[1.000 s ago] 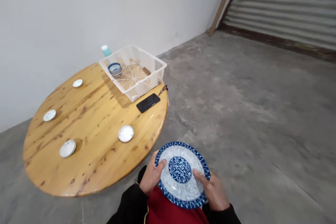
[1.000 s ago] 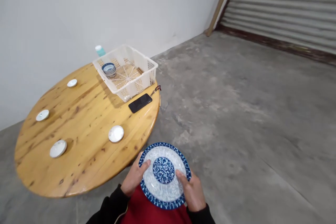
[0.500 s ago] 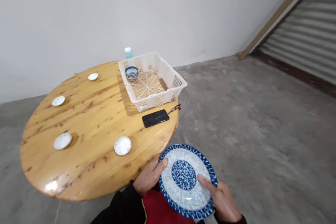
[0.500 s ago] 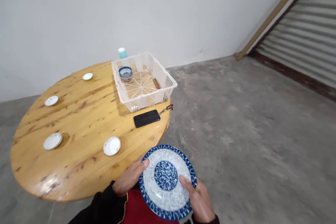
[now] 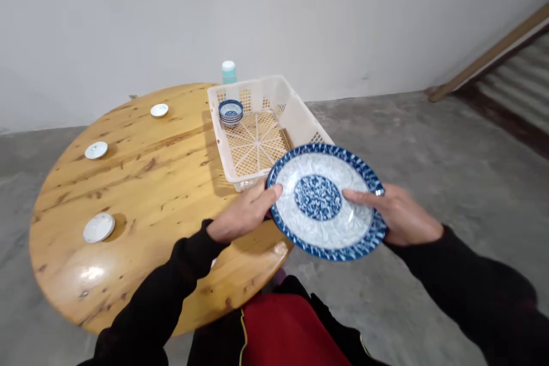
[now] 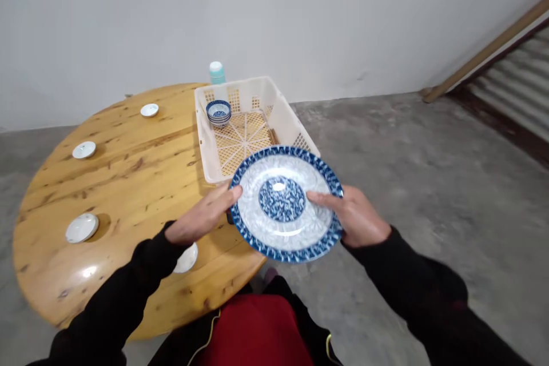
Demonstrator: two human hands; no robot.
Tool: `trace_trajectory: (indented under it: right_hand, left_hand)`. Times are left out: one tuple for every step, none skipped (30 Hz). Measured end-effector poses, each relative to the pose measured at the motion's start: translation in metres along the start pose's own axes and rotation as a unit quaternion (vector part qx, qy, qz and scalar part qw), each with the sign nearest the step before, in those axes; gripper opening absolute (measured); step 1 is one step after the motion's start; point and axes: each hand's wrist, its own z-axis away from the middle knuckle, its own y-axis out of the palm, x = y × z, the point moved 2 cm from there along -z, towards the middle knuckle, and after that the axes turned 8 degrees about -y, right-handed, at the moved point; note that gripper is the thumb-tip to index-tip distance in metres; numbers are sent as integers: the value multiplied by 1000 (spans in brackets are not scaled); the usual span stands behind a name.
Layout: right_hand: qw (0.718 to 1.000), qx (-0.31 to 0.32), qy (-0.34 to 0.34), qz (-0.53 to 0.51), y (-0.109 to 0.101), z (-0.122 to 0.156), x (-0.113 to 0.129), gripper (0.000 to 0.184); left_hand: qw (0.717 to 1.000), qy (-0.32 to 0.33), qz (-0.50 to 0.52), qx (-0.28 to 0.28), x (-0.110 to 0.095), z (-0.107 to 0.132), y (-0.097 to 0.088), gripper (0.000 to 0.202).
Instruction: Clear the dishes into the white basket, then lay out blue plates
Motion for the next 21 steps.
trace_trajectory:
  right_hand:
    - [1000,2,4,-6,6,-14,14,30]
    - [1000,1,1,-6,13,-28,28,26]
    - [1000,-1,-3,-4,20,-42,40,22]
    - [1000,1,-8,-1,27,-56,51,20]
    - [1000,7,-13,6,34,-72,61,18]
    - [1000,19,-17,13,40,-88,68,17]
    - [999,36,-21,18,47,-105,73,17]
    - [998,57,-25,20,53,-123,77,17]
    - [996,81,-27,20,59,-141,78,16]
    - [994,104,-29,20,65,-160,78,16]
    - [991,125,-30,21,71,-180,75,16]
    - [989,144,-28,27,76,-199,72,16]
    - [986,161,-23,38,82,-217,66,16]
    - [983,177,-17,50,87,-234,60,16]
    - [980,191,-13,61,93,-250,53,16]
    - [976,204,-9,69,99,-265,45,16]
    - [974,214,-6,75,104,-278,37,17]
    - [972,223,-3,78,110,-290,29,17]
    - [970,230,0,81,115,-300,22,18]
    - [968,236,5,87,120,-309,14,19]
    - [966,240,12,96,125,-317,7,20]
  left_hand:
    - [1000,-2,11,-7,-7,-9,-4,21]
    - [1000,-8,23,-12,-13,-18,-8,20]
    - [999,-12,34,-20,-18,-28,-12,20]
    - [999,-13,44,-29,-22,-38,-16,21]
    - [998,-11,55,-42,-25,-49,-20,22]
    - [996,-9,65,-59,-26,-60,-25,23]
    - [994,-7,76,-78,-26,-71,-30,23]
    - [991,-8,87,-98,-24,-83,-34,23]
    - [988,-9,97,-118,-22,-95,-39,23]
    - [985,-12,107,-137,-18,-106,-43,23]
    - [981,-18,116,-156,-14,-116,-47,23]
    - [976,-29,124,-175,-9,-126,-50,23]
    - [971,-42,134,-195,-4,-135,-52,22]
    - [964,-58,145,-215,1,-143,-54,20]
    - [957,-74,155,-234,6,-151,-56,18]
    - [949,-91,165,-254,10,-157,-57,16]
    - [940,-107,173,-274,15,-162,-58,14]
    - [930,-124,181,-296,20,-168,-58,12]
    - [918,-139,190,-318,24,-172,-59,10]
    - [905,-154,200,-342,29,-177,-60,8]
    - [891,-168,212,-366,34,-181,-61,6]
